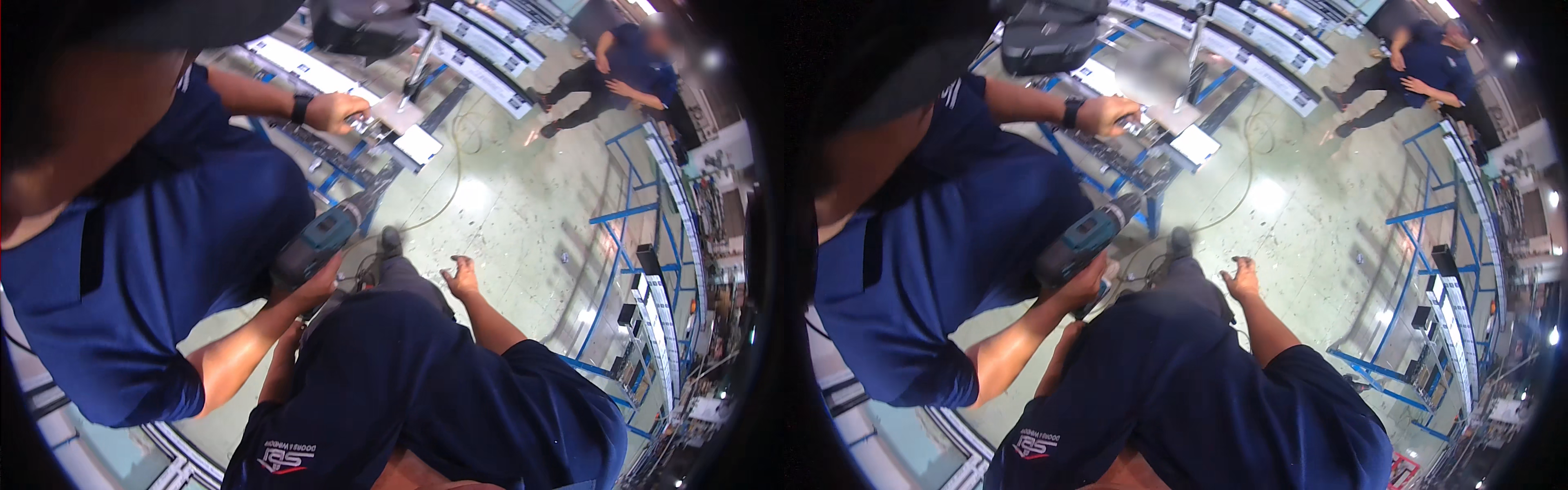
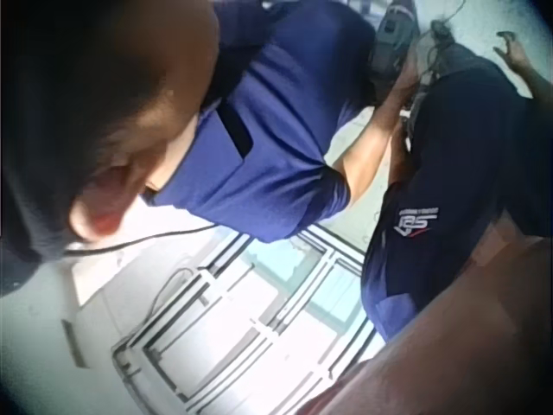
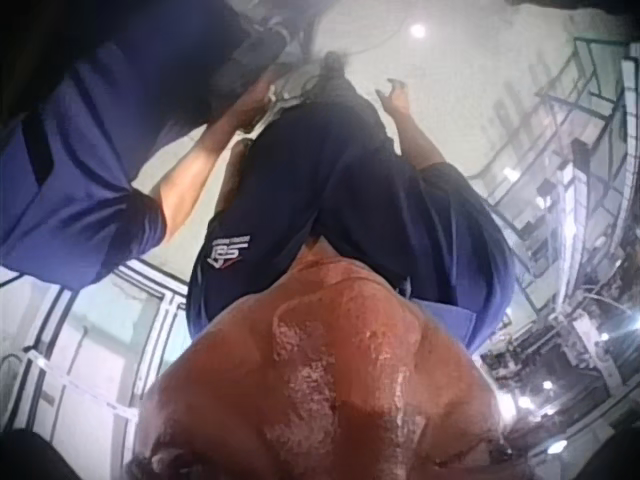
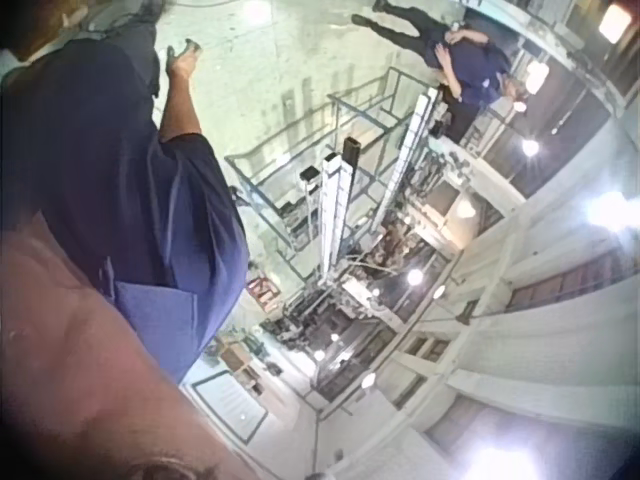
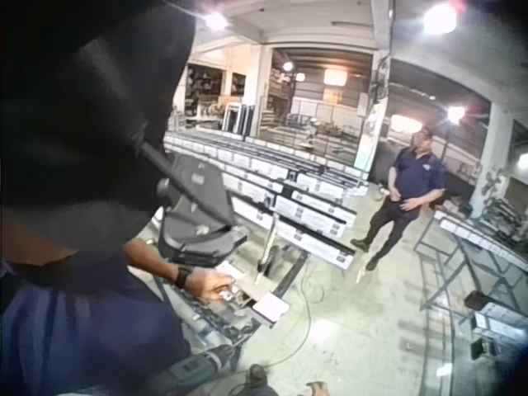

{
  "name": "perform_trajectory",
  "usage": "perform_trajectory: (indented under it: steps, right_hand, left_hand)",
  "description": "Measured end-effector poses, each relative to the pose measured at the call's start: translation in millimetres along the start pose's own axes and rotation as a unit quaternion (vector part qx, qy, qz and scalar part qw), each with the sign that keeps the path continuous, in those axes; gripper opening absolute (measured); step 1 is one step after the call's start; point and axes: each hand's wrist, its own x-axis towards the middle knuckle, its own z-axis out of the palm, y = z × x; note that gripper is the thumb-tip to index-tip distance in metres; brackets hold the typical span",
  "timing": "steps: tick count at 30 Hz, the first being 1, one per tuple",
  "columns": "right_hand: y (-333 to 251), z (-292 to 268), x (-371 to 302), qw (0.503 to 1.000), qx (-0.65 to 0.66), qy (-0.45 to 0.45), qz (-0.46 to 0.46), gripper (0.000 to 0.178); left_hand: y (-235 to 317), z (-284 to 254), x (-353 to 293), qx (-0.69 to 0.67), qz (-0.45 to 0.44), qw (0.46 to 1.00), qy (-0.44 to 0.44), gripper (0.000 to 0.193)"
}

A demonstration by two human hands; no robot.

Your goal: Measure, mark, and drill holes into metal frame components for assembly.

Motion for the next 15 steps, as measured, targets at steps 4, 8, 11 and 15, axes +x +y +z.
perform_trajectory:
  steps: [4, 8, 11, 15]
  right_hand:
    - [-2, -4, -9, 1.000, 0.014, -0.001, 0.007, 0.066]
    - [0, -4, -4, 1.000, -0.007, -0.010, 0.022, 0.067]
    - [-6, -7, -7, 0.999, -0.007, -0.018, 0.038, 0.067]
    - [-17, -10, 5, 0.999, -0.002, -0.024, 0.021, 0.067]
  left_hand:
    - [9, -13, -9, -0.046, -0.069, 0.996, -0.038, 0.030]
    - [186, -55, 12, 0.430, 0.274, 0.851, 0.124, 0.031]
    - [321, -80, -46, 0.675, 0.484, 0.494, 0.257, 0.038]
    - [322, -84, -64, 0.495, 0.467, 0.699, 0.219, 0.049]
